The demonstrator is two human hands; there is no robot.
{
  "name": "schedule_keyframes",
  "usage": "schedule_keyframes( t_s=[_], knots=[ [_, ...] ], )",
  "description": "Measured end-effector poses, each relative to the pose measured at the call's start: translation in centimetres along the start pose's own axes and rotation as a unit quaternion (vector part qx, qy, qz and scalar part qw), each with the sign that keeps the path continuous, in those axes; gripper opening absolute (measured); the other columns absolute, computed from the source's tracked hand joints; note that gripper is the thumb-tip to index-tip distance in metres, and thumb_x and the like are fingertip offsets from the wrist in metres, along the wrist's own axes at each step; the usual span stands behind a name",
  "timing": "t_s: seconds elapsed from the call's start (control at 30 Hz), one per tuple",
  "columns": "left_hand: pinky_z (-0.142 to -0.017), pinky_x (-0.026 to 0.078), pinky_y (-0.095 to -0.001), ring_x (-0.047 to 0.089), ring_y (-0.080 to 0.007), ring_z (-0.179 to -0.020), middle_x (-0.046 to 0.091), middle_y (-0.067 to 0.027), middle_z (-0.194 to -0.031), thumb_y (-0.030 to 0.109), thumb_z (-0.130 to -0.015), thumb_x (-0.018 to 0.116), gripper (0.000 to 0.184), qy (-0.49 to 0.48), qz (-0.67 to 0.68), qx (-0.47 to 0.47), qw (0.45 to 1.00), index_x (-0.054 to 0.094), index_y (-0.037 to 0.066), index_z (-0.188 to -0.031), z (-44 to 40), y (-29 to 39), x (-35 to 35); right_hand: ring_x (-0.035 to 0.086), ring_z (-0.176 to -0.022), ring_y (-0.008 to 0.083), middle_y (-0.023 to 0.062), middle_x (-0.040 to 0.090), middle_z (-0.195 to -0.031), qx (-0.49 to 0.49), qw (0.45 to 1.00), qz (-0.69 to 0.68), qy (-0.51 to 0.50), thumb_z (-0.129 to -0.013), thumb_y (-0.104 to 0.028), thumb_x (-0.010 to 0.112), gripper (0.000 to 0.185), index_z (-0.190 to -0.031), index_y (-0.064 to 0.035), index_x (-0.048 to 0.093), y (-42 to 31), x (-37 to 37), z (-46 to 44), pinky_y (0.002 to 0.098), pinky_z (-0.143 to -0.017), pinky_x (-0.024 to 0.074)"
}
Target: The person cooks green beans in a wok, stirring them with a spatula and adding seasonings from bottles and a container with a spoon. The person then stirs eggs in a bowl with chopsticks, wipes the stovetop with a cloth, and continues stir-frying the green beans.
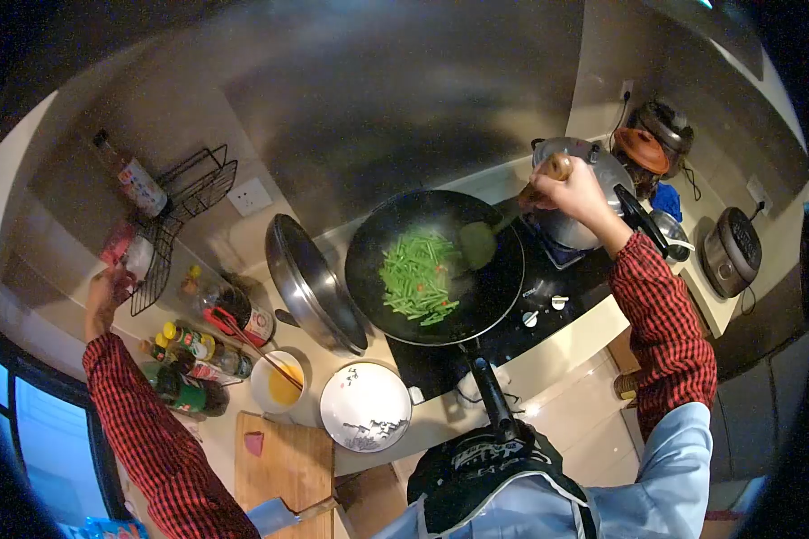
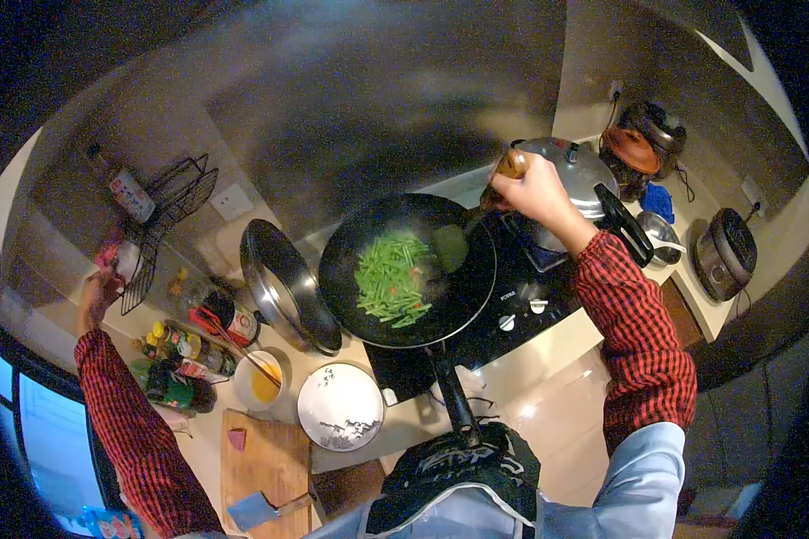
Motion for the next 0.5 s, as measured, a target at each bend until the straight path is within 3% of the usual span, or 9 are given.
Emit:
schedule_keyframes(
  t_s=[0.07, 0.1, 0.17, 0.2, 0.27, 0.33, 0.4, 0.47, 0.5],
  knots=[
    [-0.057, 0.042, -0.0254, 0.048, -0.0088, -0.060, 0.055, -0.0027, -0.066, 0.035, -0.084, 0.048, 0.031, -0.029, 0.131, -0.007, 0.991, 0.056, 0.006, -0.076, 1.1, 1.2, 0.5, 0.061, -0.057, 0.0196, 0.0143, 0.061, -0.068, -0.093, 0.970, 0.223, 0.038, -0.070, -0.018, 0.060, 0.021, -0.075, 0.0017, 0.057, 0.0, 0.3, -0.8, 0.0317, -0.056, 0.0481],
    [-0.057, 0.042, -0.0254, 0.048, -0.0088, -0.060, 0.055, -0.0027, -0.066, 0.035, -0.084, 0.048, 0.031, -0.029, 0.130, -0.007, 0.991, 0.056, 0.006, -0.076, 0.9, 1.1, 0.6, 0.061, -0.063, 0.0209, 0.0153, 0.061, -0.069, -0.097, 0.968, 0.225, 0.046, -0.068, -0.021, 0.060, 0.022, -0.075, 0.0001, 0.058, 1.6, 0.9, -2.3, 0.0337, -0.062, 0.0465],
    [-0.068, 0.043, -0.0296, 0.048, -0.0097, -0.069, 0.055, -0.0034, -0.071, 0.028, -0.086, 0.047, 0.025, 0.012, 0.321, -0.025, 0.947, 0.055, 0.005, -0.078, -0.5, 0.1, 0.8, 0.061, -0.066, 0.0196, 0.0127, 0.062, -0.071, -0.104, 0.987, 0.125, -0.004, -0.070, -0.020, 0.060, 0.020, -0.079, -0.0020, 0.059, 3.8, 3.5, -3.7, 0.0319, -0.061, 0.0467],
    [-0.068, 0.043, -0.0296, 0.048, -0.0097, -0.069, 0.055, -0.0034, -0.071, 0.028, -0.086, 0.047, 0.025, 0.012, 0.321, -0.023, 0.947, 0.055, 0.005, -0.078, -1.8, -0.8, 0.7, 0.061, -0.067, 0.0193, 0.0120, 0.062, -0.073, -0.092, 0.993, 0.060, -0.041, -0.070, -0.020, 0.060, 0.020, -0.080, -0.0029, 0.059, 4.5, 4.8, -4.0, 0.0314, -0.062, 0.0468],
    [-0.073, 0.044, -0.0356, 0.049, -0.0136, -0.072, 0.052, -0.0037, -0.071, 0.020, -0.087, 0.045, 0.019, 0.042, 0.476, 0.025, 0.878, 0.053, 0.004, -0.081, -4.1, -2.3, 0.2, 0.060, -0.071, 0.0182, 0.0106, 0.062, -0.077, -0.190, 0.972, 0.064, -0.124, -0.071, -0.017, 0.062, 0.019, -0.083, -0.0033, 0.059, 2.6, 6.8, -2.4, 0.0303, -0.065, 0.0465],
    [-0.075, 0.044, -0.0369, 0.049, -0.0151, -0.072, 0.053, -0.0038, -0.072, 0.017, -0.086, 0.045, 0.017, 0.074, 0.503, 0.078, 0.858, 0.053, 0.003, -0.084, -0.6, 1.6, 1.6, 0.059, -0.072, 0.0242, 0.0108, 0.060, -0.081, -0.397, 0.877, 0.103, -0.249, -0.070, -0.011, 0.062, 0.019, -0.087, -0.0040, 0.058, 0.7, 8.1, -0.4, 0.0318, -0.066, 0.0463],
    [-0.077, 0.043, -0.0381, 0.049, -0.0166, -0.072, 0.053, -0.0039, -0.074, 0.014, -0.086, 0.044, 0.015, 0.107, 0.529, 0.132, 0.831, 0.053, 0.002, -0.086, 1.2, 2.7, 0.4, 0.057, -0.070, 0.0294, 0.0108, 0.057, -0.081, -0.467, 0.798, 0.134, -0.356, -0.070, -0.010, 0.059, 0.019, -0.089, -0.0054, 0.057, -1.6, 8.1, 2.6, 0.0348, -0.063, 0.0463],
    [-0.081, 0.042, -0.0383, 0.051, -0.0182, -0.077, 0.056, -0.0069, -0.083, 0.013, -0.085, 0.044, 0.018, 0.069, 0.625, 0.157, 0.762, 0.053, 0.000, -0.093, 1.5, 0.3, -2.4, 0.056, -0.069, 0.0308, 0.0105, 0.056, -0.081, -0.420, 0.791, 0.177, -0.407, -0.070, -0.010, 0.057, 0.019, -0.089, -0.0061, 0.057, -4.3, 6.6, 5.7, 0.0371, -0.060, 0.0457],
    [-0.081, 0.041, -0.0377, 0.051, -0.0189, -0.081, 0.056, -0.0084, -0.088, 0.013, -0.085, 0.044, 0.019, 0.046, 0.633, 0.155, 0.757, 0.052, 0.000, -0.095, 4.9, 1.3, -1.8, 0.056, -0.069, 0.0304, 0.0106, 0.056, -0.081, -0.408, 0.787, 0.188, -0.423, -0.071, -0.011, 0.057, 0.018, -0.089, -0.0064, 0.057, -5.8, 5.4, 6.8, 0.0370, -0.059, 0.0456]
  ],
)
Point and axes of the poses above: each hand's wrist, its own z-axis away from the middle knuckle, its own x-axis out of the palm, y = z × x, the point moved 2 cm from there along -z, towards the middle knuckle
